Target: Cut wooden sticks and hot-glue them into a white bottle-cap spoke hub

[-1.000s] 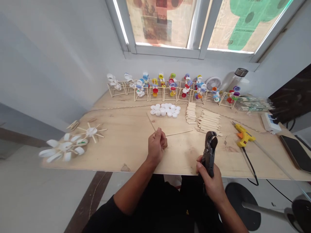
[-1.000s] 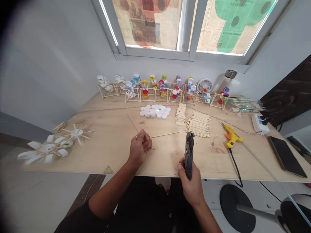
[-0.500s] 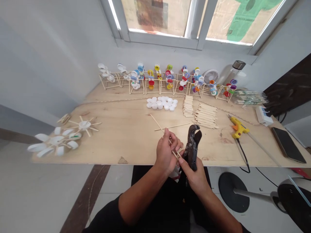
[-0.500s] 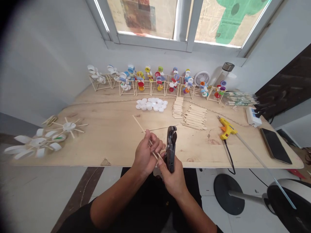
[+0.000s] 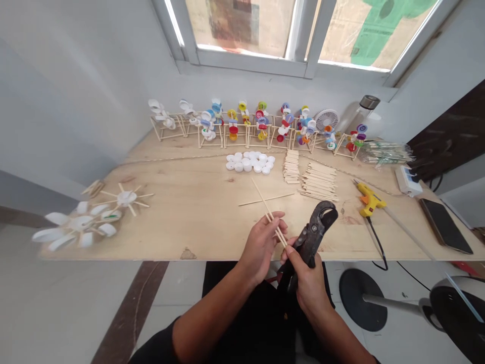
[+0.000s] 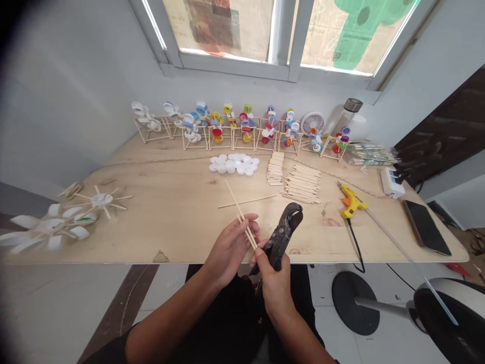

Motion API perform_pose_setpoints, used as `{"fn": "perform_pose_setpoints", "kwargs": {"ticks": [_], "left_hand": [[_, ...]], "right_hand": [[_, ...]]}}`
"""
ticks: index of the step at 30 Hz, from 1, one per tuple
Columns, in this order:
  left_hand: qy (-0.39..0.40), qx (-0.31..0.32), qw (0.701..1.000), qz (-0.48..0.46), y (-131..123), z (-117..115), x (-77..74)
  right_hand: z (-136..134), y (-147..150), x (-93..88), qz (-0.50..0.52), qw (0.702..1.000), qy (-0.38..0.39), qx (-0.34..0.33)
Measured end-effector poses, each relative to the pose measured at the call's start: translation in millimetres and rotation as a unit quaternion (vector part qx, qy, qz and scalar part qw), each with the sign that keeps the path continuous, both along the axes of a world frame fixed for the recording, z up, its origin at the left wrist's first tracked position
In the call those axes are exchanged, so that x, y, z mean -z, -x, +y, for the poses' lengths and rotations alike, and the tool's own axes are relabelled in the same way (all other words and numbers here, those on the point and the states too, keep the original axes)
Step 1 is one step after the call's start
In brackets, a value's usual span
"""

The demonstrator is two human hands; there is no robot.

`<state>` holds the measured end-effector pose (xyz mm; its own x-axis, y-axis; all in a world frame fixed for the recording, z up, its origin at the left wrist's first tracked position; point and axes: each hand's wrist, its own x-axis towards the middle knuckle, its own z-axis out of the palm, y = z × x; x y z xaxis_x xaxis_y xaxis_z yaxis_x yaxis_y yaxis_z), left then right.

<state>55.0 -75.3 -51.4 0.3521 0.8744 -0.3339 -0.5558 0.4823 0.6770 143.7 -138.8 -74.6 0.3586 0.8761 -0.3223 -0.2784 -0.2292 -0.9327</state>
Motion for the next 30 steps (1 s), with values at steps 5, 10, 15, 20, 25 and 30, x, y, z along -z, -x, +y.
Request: {"fn": "perform_pose_setpoints", "kwargs": {"ticks": [5,10,15,20,25,30], "left_hand": [[-0.063,0.012,0.992,0.104,16.2,-3.7,7.3],[-0.148,0.014,0.965,0.214,25.4,0.0,1.2],[-0.243,-0.076,0.915,0.313,39.8,14.2,9.2],[-0.354,-0.127,0.803,0.462,54.5,28.1,26.9],[-0.403,-0.096,0.745,0.523,57.8,31.8,37.9],[-0.406,-0.073,0.728,0.547,57.2,31.3,45.3]], "right_hand": [[-0.2,-0.2,0.4,0.003,1.000,0.001,-0.026],[-1.1,2.0,2.9,-0.004,0.999,0.001,-0.049],[-2.5,-2.0,1.2,0.039,0.998,0.030,-0.038],[-6.1,-10.1,-3.4,0.012,1.000,-0.015,-0.025],[-9.7,-14.8,-1.8,-0.006,0.998,-0.050,-0.047],[-11.4,-18.0,2.4,-0.026,0.996,-0.061,-0.056]]}}
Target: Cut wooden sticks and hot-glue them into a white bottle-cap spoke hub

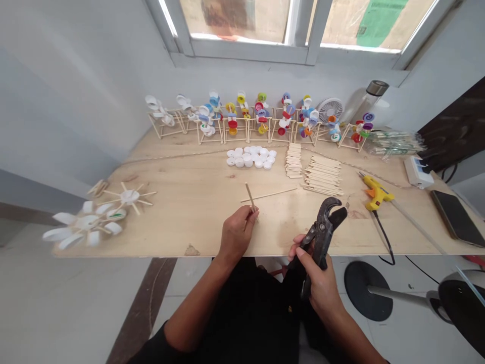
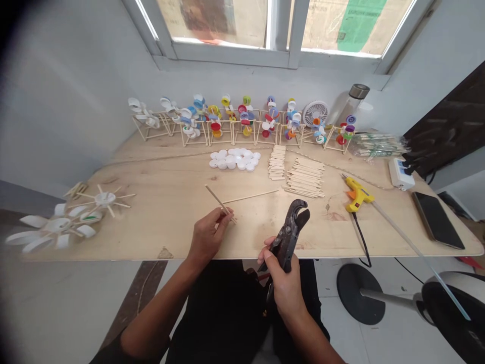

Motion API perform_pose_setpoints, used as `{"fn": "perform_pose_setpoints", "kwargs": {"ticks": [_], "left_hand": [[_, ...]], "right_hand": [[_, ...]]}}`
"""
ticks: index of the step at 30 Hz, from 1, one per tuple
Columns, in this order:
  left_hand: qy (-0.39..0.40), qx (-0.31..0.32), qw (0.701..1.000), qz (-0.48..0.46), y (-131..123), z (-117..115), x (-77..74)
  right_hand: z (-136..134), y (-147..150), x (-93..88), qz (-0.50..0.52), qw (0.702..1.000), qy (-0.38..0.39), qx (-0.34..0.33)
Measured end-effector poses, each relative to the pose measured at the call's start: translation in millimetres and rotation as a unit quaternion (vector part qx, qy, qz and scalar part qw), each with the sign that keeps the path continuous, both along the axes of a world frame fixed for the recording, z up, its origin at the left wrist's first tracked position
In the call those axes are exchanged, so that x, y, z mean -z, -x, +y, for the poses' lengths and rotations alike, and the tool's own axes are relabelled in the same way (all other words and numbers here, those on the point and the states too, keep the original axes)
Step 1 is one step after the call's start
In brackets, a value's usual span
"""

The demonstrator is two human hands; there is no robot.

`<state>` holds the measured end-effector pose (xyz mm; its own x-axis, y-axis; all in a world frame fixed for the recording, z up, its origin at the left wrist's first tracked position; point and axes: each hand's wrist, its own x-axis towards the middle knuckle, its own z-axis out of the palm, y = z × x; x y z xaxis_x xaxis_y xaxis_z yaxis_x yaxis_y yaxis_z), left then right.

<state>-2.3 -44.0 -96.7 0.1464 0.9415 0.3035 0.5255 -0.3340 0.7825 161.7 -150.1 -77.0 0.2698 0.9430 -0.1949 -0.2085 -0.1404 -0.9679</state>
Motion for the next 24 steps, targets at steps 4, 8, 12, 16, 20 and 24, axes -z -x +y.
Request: {"fn": "perform_pose_setpoints", "kwargs": {"ticks": [4,8,12,16,20,24], "left_hand": [[0.003,0.003,1.000,0.014,-0.2,0.3,2.4],[0.005,0.012,1.000,0.026,-0.3,0.5,2.6],[0.005,0.012,0.999,0.043,-0.8,-0.6,3.9],[-0.003,0.003,0.998,0.061,-1.6,-2.4,5.8],[-0.011,-0.007,0.997,0.081,-2.4,-4.6,5.7],[-0.004,-0.013,0.993,0.113,-3.3,-6.3,4.3]], "right_hand": [[-0.3,-1.2,0.0,-0.012,1.000,0.000,-0.001],[-0.6,-1.6,-0.3,-0.021,1.000,-0.001,-0.005],[-0.2,-1.8,0.6,-0.012,1.000,0.007,-0.003],[0.8,-1.4,-0.5,-0.022,1.000,0.000,0.005],[0.8,-0.6,-1.7,-0.027,1.000,0.005,0.004],[-0.1,0.5,-1.8,-0.031,0.999,0.016,-0.001]]}}
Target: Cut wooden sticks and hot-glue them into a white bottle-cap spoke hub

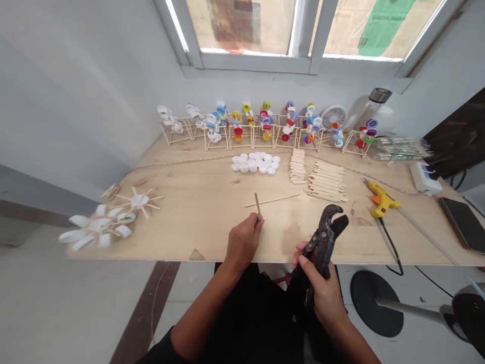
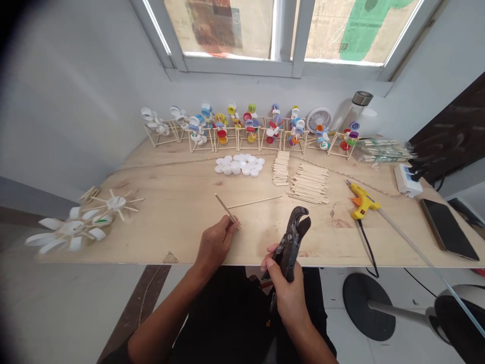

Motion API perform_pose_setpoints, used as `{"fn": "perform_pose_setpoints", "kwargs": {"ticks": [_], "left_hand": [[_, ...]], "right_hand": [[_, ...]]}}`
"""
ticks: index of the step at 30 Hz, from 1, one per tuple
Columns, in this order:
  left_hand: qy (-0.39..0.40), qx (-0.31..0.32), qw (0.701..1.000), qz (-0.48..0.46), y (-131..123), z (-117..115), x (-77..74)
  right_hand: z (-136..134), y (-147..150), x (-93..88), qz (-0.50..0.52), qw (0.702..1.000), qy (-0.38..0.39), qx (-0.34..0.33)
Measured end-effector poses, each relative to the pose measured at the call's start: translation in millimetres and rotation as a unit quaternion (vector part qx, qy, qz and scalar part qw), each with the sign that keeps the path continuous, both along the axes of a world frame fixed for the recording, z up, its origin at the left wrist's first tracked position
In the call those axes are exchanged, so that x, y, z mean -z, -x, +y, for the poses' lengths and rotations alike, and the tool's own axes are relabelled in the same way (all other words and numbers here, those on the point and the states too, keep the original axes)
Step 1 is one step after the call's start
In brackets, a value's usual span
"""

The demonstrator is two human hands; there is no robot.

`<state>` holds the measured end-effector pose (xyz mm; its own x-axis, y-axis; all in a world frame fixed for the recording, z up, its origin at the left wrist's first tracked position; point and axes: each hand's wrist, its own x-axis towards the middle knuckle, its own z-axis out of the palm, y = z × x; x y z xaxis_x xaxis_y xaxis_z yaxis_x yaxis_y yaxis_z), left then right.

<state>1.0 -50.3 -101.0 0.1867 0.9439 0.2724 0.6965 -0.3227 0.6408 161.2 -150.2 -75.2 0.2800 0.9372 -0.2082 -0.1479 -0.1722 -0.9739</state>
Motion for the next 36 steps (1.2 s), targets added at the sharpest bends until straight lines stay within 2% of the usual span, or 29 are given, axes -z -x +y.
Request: {"fn": "perform_pose_setpoints", "kwargs": {"ticks": [5,11,15,20,24,30,36], "left_hand": [[0.011,0.000,0.999,0.035,-0.5,1.7,-3.6],[0.061,0.045,0.996,0.053,0.6,5.1,-19.6],[0.121,0.125,0.985,0.013,5.6,5.0,-39.3],[0.222,0.264,0.937,-0.045,19.2,5.5,-71.0],[0.268,0.319,0.909,-0.020,26.5,7.3,-96.1],[0.230,0.355,0.901,0.101,22.3,8.5,-127.0],[0.158,0.370,0.888,0.223,10.3,9.5,-139.6]], "right_hand": [[-1.0,1.0,-2.9,-0.007,1.000,0.013,-0.022],[1.5,-4.5,-8.3,-0.109,0.992,-0.005,-0.066],[2.3,-15.1,-12.7,-0.176,0.978,0.008,-0.114],[0.0,-29.6,-22.1,-0.274,0.945,0.030,-0.173],[-1.0,-33.1,-27.1,-0.329,0.920,0.043,-0.208],[-2.1,-26.8,-30.4,-0.354,0.904,0.062,-0.231],[-0.8,-21.8,-34.4,-0.363,0.899,0.049,-0.240]]}}
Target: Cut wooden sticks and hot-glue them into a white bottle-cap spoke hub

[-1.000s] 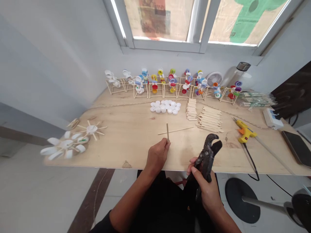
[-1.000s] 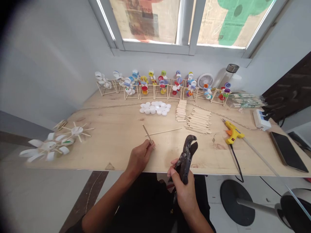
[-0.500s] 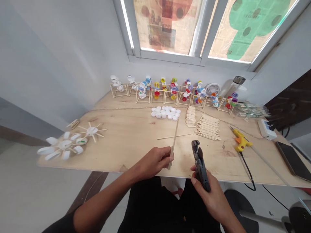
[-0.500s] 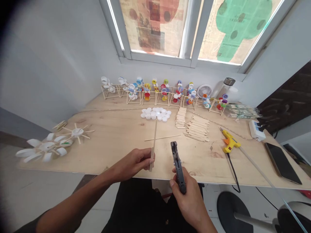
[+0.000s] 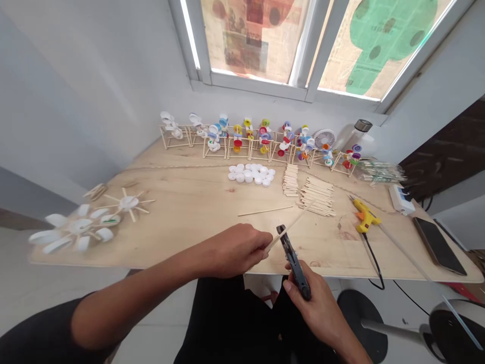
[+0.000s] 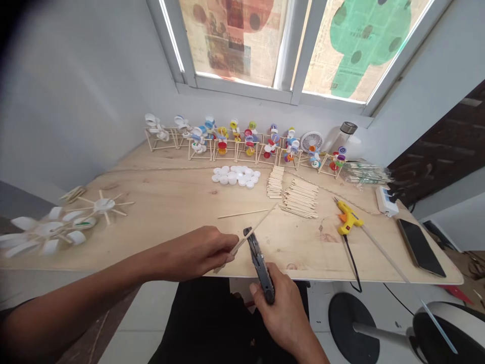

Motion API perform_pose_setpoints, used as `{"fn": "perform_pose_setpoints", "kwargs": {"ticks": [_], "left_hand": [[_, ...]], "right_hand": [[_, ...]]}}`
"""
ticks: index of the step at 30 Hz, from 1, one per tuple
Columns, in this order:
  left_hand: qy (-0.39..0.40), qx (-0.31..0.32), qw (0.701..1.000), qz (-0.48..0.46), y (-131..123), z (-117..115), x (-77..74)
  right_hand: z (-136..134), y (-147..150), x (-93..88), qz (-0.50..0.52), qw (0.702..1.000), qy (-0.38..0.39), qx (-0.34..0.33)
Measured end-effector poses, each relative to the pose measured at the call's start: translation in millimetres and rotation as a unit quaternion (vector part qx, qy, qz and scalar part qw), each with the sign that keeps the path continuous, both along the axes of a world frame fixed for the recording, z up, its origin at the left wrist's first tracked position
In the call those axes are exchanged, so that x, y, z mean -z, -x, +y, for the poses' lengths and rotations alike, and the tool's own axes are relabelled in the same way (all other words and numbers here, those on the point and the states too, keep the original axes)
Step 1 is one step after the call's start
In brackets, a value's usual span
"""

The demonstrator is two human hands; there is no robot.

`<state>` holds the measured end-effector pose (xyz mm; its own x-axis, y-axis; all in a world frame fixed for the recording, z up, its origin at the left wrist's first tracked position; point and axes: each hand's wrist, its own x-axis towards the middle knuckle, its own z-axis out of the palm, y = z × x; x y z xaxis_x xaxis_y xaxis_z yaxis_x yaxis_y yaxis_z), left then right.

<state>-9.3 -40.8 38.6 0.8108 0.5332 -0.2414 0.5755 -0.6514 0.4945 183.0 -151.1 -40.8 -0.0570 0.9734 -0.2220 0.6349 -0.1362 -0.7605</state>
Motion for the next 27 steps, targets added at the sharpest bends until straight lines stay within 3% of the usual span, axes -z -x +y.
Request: {"fn": "perform_pose_setpoints", "kwargs": {"ticks": [7,27], "left_hand": [[-0.064,0.038,0.994,0.080,-11.9,5.7,-1.7],[-0.084,0.088,0.979,0.161,-26.0,18.9,-9.8]], "right_hand": [[-0.5,0.5,1.2,0.012,1.000,-0.003,-0.005],[2.8,0.8,6.7,0.008,1.000,0.005,0.015]]}}
